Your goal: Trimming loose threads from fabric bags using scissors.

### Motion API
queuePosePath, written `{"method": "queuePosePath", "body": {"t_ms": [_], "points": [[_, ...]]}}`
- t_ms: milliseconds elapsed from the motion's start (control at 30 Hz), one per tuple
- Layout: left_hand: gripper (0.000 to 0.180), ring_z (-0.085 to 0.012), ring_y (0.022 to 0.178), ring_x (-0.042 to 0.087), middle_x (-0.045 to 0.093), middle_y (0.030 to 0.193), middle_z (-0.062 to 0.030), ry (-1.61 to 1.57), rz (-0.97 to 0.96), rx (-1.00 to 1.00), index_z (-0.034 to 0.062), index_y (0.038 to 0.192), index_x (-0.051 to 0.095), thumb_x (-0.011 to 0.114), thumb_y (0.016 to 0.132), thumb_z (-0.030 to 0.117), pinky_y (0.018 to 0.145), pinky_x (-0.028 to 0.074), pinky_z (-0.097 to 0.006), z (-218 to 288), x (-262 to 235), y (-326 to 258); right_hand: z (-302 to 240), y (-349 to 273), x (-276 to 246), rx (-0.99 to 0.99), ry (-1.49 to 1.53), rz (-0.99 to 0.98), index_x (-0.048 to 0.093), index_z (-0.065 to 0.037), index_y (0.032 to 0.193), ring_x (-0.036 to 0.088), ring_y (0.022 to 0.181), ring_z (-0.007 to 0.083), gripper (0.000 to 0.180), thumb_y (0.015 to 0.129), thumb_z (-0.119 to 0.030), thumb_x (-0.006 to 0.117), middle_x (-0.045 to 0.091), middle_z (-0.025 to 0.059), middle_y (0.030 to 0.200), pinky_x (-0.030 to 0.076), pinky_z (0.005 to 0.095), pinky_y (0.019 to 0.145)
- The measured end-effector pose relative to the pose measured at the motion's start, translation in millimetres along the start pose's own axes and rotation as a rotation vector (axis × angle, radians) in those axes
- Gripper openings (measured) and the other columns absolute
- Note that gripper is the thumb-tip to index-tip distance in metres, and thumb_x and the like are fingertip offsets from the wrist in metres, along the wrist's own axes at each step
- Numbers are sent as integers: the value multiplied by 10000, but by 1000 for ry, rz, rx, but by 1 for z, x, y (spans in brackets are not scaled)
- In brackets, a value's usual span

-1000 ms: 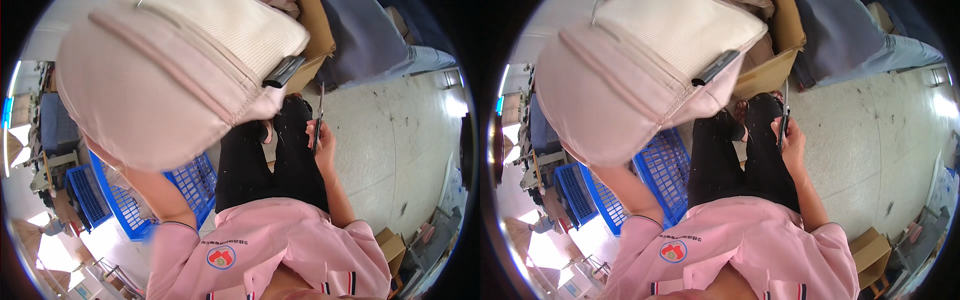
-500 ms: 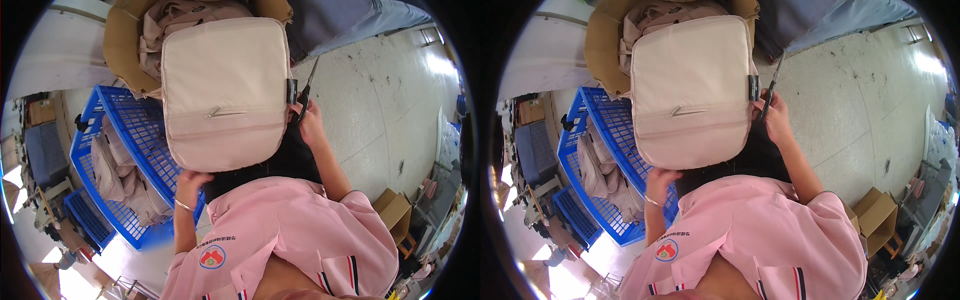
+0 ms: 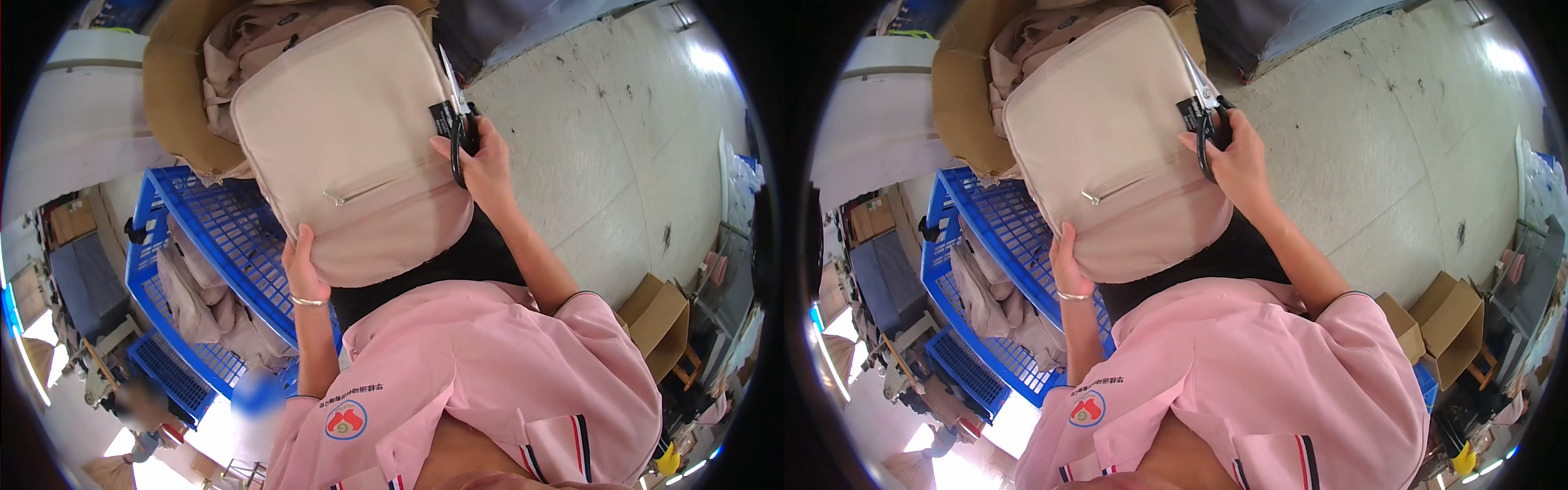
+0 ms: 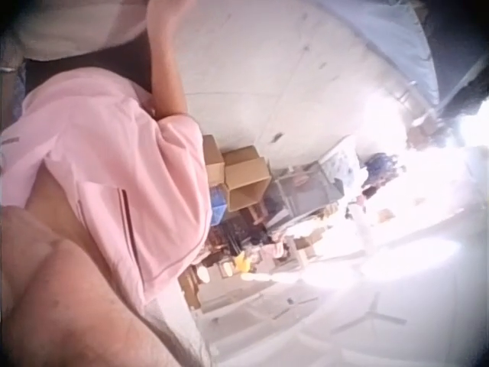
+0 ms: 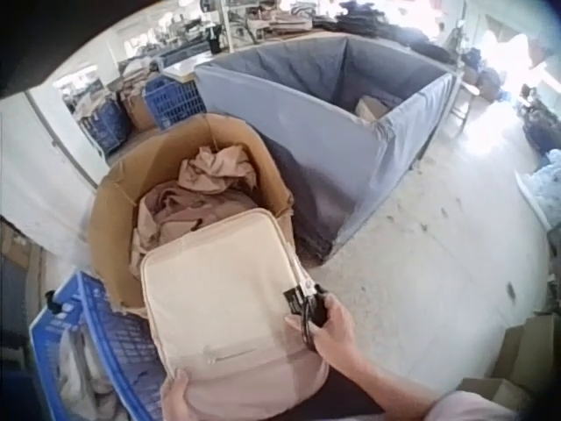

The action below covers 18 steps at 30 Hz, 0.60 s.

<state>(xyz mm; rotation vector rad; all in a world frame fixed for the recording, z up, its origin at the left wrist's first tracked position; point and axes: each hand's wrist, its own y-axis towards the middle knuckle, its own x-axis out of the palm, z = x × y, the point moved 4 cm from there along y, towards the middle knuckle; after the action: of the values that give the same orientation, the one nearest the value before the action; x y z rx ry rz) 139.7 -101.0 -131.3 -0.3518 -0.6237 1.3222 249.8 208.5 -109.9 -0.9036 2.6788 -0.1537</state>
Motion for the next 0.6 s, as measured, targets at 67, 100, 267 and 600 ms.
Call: {"method": "queuePosePath", "body": {"t_ms": [67,100,267,600], "points": [[464,-214,1070,623,635,1215,-100,-12,13,29,-10,1302,536,665,943,255,917,506,-345,-6,2,-12,0,0,0,-6,32,-26,524,-8,886,428,684,68,443,778,-291,847,495,-35,726,376,236,595],[470,-218,1081,618,628,1226,-102,-37,13,25,-8,1312,525,655,951,263,924,504,-351,-12,0,-14,0,-2,-2,15,148,-23,531,-4,886,424,677,78,423,794,-288,830,496,-30,721,381,244,597],[479,-226,1121,601,608,1260,-102,-100,-48,1,2,1343,493,620,973,278,953,499,-375,-19,1,-11,28,-15,-26,6,242,14,552,5,858,435,636,111,351,846,-267,773,505,15,693,396,283,587],[513,-257,1189,569,558,1337,-118,-90,-124,-12,5,1379,445,597,983,294,1012,470,-415,-26,-1,0,14,-46,-55,-11,-495,-292,539,20,919,606,773,356,685,808,-647,650,590,163,831,471,428,681]]}}
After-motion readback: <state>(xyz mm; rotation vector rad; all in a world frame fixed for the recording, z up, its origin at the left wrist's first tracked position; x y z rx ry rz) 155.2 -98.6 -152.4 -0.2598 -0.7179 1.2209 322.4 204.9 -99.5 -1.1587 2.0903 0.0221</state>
